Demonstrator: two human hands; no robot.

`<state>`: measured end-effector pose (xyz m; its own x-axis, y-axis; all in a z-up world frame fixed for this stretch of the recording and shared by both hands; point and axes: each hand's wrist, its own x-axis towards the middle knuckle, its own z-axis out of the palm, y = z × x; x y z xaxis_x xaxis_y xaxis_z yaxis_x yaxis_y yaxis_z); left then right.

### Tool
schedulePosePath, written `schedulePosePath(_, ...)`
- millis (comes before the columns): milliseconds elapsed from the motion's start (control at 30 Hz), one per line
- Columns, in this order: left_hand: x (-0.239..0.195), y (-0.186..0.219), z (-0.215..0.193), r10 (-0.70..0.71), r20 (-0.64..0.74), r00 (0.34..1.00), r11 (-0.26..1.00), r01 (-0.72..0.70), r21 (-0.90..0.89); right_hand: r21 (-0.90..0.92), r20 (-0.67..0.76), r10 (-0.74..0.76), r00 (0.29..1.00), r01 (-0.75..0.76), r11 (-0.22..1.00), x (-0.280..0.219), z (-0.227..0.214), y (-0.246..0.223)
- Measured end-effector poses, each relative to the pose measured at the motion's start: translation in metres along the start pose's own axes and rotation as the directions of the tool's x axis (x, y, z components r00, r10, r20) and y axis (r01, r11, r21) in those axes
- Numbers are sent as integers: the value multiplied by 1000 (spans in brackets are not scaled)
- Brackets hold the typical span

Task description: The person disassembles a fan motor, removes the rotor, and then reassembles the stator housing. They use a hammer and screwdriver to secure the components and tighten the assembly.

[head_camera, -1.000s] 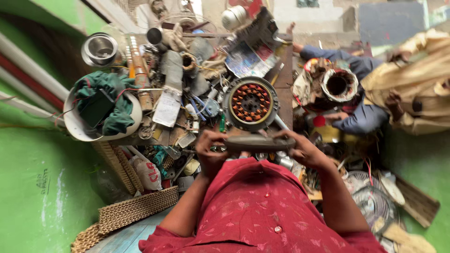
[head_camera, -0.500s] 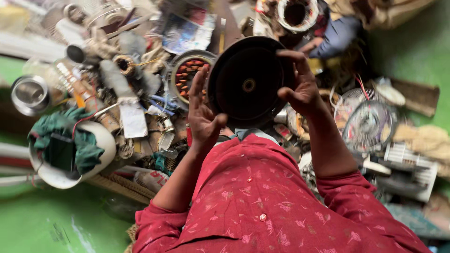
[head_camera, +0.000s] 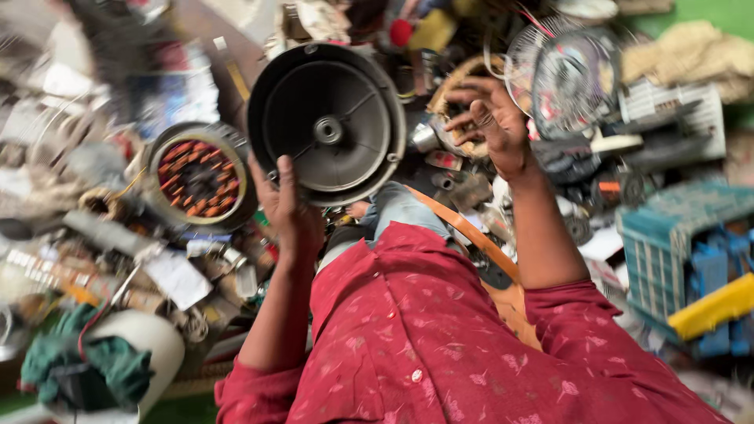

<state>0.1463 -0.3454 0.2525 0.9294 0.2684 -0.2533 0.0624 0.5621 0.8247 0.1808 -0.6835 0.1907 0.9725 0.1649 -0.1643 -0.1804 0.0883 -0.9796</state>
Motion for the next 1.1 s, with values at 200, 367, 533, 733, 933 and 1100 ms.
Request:
schedulePosePath(200,-3,-38,18,-110,210,972,994,112,2,-393,-420,77,904,-258,882,-112,-107,178)
schedulePosePath(367,-2,-78,46,-209,344,915,978,189,91,-183,-658,435,615,-691,699,-226,-108,271)
schedulePosePath(533,9,-132,64,-355,456,816,934,334,130,-391,-632,673,385,-908,151,-269,-90,316)
schedulePosePath(733,25,-250,52,-365,497,787,930,332,158,-702,-586,446,676,-699,136,-308,-83,389)
schedulePosePath(933,33,-389,21,-358,487,797,932,272,240,-682,-547,541,639,-715,154,-357,-90,434)
schedulePosePath(1100,3,-495,-19,-313,489,814,915,119,387,-647,-527,659,536,-756,97,-363,-104,442)
